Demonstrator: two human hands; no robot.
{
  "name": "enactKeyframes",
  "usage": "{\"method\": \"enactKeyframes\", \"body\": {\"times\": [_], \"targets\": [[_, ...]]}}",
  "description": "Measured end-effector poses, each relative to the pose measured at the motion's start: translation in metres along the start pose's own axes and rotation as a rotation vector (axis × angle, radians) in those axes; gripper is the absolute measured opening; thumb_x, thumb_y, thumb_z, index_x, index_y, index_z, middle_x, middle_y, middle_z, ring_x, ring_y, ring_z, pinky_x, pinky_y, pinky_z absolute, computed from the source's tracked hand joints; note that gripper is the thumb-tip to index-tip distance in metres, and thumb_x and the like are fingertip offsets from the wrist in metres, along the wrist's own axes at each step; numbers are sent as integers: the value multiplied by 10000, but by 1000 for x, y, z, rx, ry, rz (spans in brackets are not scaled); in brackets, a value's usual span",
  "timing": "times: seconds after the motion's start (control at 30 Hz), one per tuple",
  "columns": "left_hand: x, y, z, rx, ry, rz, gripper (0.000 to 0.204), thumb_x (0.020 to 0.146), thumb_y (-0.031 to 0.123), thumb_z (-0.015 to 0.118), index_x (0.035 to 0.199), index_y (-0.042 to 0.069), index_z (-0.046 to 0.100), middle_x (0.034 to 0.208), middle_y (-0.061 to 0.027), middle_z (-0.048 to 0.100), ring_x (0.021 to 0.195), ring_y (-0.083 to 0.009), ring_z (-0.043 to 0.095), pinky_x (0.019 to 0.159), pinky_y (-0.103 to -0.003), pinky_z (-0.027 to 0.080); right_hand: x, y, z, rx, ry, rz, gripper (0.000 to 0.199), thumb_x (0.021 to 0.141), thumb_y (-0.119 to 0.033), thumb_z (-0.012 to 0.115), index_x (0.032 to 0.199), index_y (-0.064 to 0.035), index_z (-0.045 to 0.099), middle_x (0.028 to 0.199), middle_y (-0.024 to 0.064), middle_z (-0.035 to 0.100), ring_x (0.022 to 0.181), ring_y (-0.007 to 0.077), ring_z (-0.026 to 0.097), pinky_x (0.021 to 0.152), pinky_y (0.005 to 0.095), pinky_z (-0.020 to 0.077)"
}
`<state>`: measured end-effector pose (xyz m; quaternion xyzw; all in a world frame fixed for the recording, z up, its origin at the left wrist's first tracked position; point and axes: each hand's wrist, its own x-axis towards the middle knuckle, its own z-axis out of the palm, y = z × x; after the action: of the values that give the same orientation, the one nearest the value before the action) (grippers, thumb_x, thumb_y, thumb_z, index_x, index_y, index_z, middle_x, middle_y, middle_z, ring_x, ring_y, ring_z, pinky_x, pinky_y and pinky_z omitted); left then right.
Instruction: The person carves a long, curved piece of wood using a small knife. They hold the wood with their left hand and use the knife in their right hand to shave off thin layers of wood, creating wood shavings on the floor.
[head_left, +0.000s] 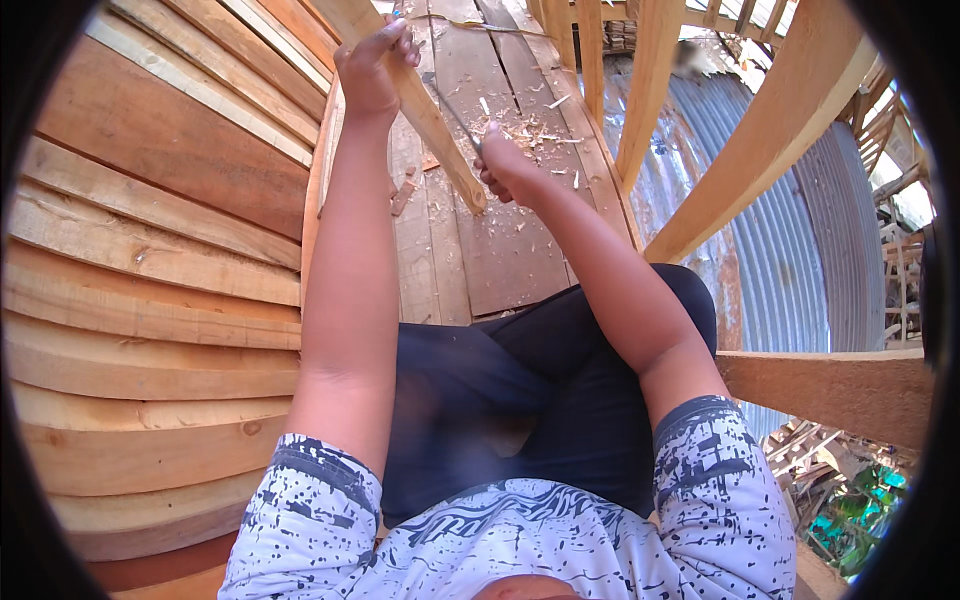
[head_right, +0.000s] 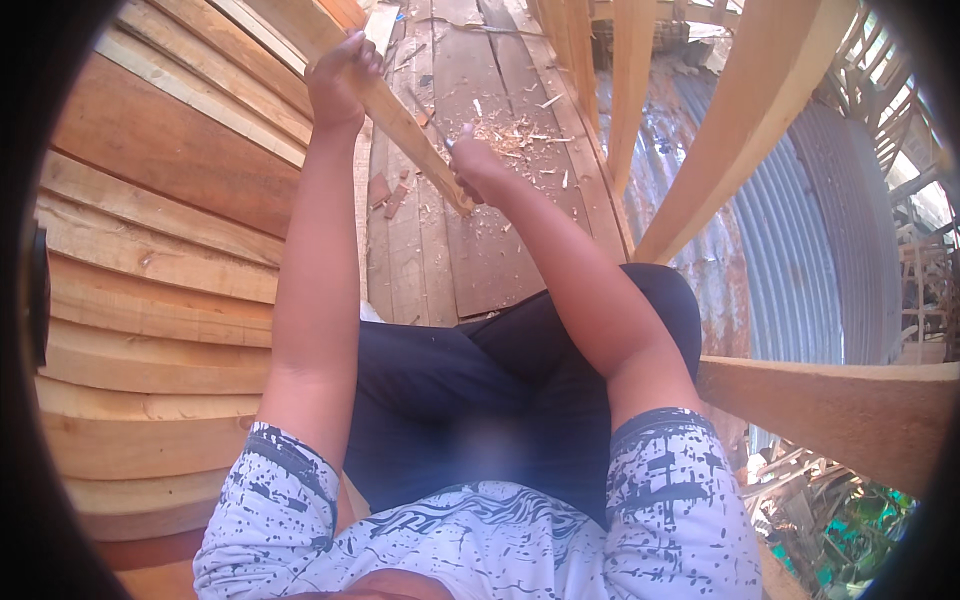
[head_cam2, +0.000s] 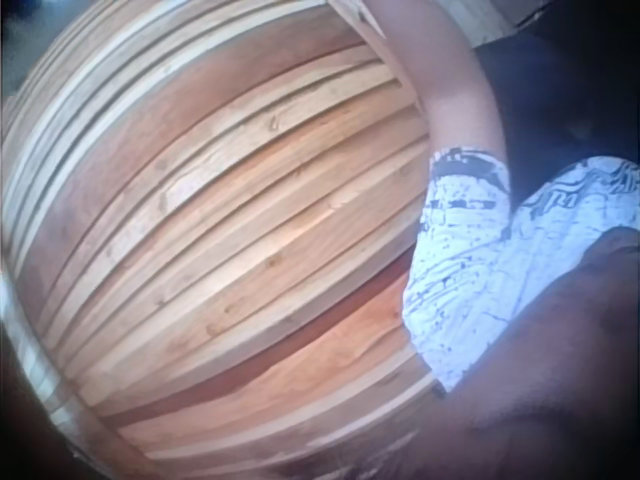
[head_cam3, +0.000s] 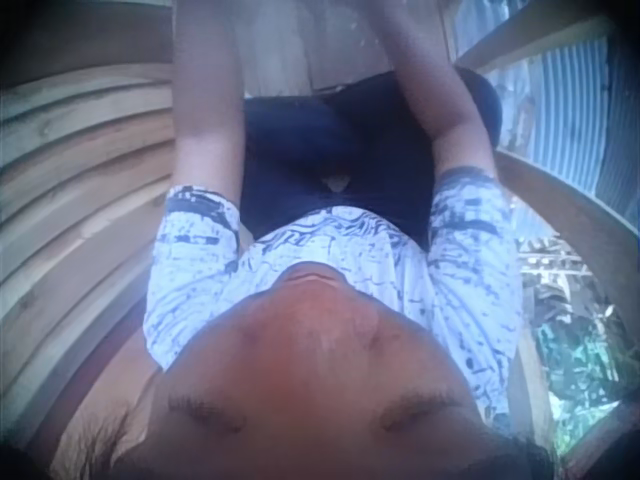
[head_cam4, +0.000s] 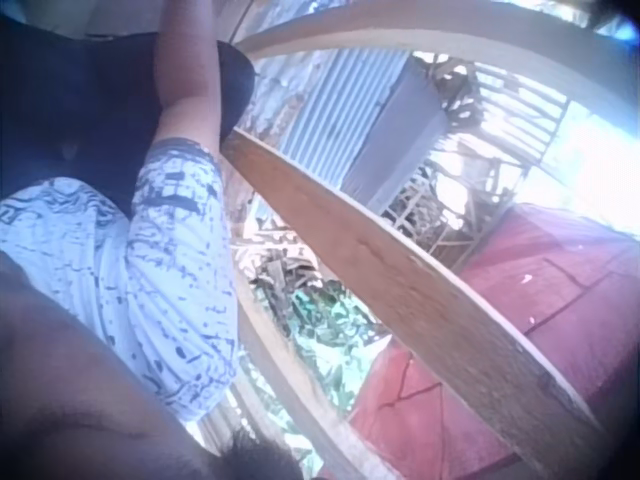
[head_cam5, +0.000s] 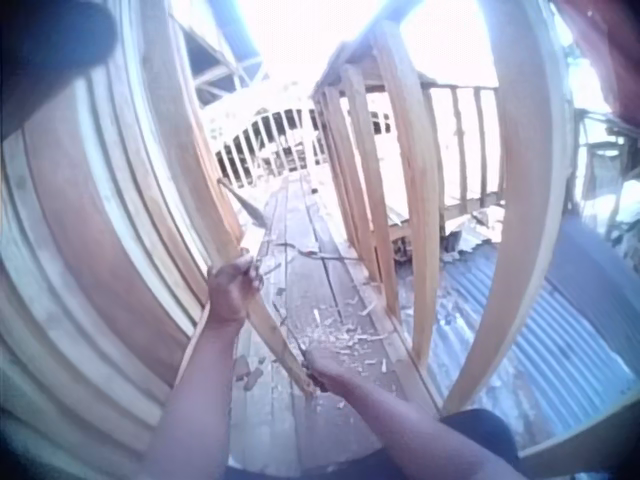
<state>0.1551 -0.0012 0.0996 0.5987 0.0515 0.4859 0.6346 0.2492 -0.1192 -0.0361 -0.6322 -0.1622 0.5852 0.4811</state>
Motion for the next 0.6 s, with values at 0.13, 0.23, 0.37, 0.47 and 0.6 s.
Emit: {"method": "enactKeyframes", "body": {"times": [0.13, 0.23, 0.37, 0.47, 0.6], "targets": [[3, -5, 11, -24, -26, 32, 225, 846, 128, 670, 1001, -7, 577, 717, -48, 528, 651, -169, 524, 619, -313, 436, 22, 28, 4, -142, 10, 92, 352, 975, -284, 323, 785, -44, 496, 585, 36, 401, 462, 147, 366, 421, 376, 286], [-2, -2, 7, 0, 9, 6, 224, 845, 117, 671, 1001, -11, 576, 718, -48, 521, 650, -159, 517, 620, -313, 434, -1, -1, 23, -69, 20, -21, 294, 922, -288, 329, 692, -131, 421, 531, -27, 293, 402, 108, 205, 399, 320, 161], [-7, 2, 13, -42, -35, -6, 218, 843, 103, 668, 993, -19, 567, 722, -50, 515, 664, -158, 514, 622, -309, 426, -9, -29, 10, -86, -79, -93, 340, 971, -275, 359, 808, -33, 532, 624, 58, 475, 504, 166, 459, 472, 373, 371], [-5, -6, 24, -25, -34, -12, 158, 851, 105, 649, 932, 0, 563, 700, -45, 514, 635, -156, 510, 601, -302, 424, 17, 34, 0, -417, 73, -55, 337, 972, -270, 344, 775, -52, 509, 605, 37, 452, 487, 148, 443, 457, 359, 365], [0, -14, 28, 28, 20, 33, 91, 858, 89, 626, 827, 14, 583, 649, -41, 540, 549, -147, 522, 534, -282, 436, 28, 42, 5, -231, 64, 104, 296, 949, -244, 332, 706, -106, 432, 558, -7, 354, 434, 116, 324, 418, 338, 272]]}}
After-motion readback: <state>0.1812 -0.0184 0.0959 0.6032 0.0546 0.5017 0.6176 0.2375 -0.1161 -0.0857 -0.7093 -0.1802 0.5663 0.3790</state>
